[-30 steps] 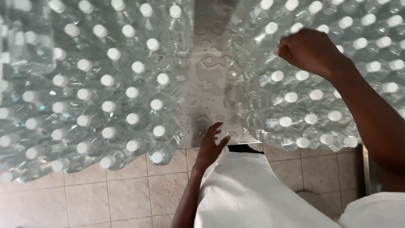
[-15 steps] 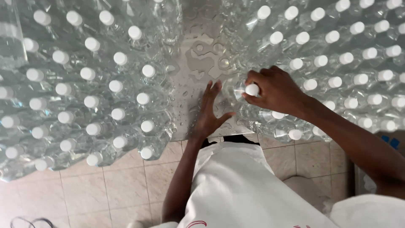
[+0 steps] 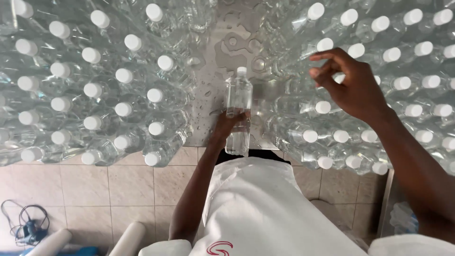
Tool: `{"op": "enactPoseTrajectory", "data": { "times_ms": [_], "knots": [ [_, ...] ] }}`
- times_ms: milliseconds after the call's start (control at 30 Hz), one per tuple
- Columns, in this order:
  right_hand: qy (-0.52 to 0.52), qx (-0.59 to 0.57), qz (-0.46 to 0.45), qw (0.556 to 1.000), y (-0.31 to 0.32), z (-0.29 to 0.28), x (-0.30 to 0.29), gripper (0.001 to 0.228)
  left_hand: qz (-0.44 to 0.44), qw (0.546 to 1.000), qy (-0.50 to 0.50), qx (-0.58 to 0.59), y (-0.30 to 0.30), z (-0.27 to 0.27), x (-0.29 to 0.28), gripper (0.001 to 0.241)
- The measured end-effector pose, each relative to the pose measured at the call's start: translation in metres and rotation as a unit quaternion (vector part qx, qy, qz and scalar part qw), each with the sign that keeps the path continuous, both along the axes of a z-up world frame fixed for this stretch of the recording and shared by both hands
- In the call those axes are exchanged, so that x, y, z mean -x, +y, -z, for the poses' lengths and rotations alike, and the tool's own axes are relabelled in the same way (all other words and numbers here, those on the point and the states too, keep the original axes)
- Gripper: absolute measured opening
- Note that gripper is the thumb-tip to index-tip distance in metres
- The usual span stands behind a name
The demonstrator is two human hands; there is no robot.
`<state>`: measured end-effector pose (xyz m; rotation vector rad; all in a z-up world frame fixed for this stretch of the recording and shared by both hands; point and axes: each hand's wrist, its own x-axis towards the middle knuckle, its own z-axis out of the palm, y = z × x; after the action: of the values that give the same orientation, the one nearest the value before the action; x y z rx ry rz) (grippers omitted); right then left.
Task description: Manually placing caps on water bottles and organizing them on a production table.
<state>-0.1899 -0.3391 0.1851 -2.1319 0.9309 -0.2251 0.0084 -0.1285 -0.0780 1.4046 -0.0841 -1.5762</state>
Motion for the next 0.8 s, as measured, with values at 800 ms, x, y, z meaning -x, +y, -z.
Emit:
{"op": "enactPoseTrajectory", "data": {
  "times_ms": [800],
  "knots": [
    [0.045, 0.072, -0.243, 0.966, 0.014, 0.024, -0.006, 0.055, 0.173, 0.966, -0.008, 0.193, 0.018, -0.1, -0.03, 0.085]
  ]
}}
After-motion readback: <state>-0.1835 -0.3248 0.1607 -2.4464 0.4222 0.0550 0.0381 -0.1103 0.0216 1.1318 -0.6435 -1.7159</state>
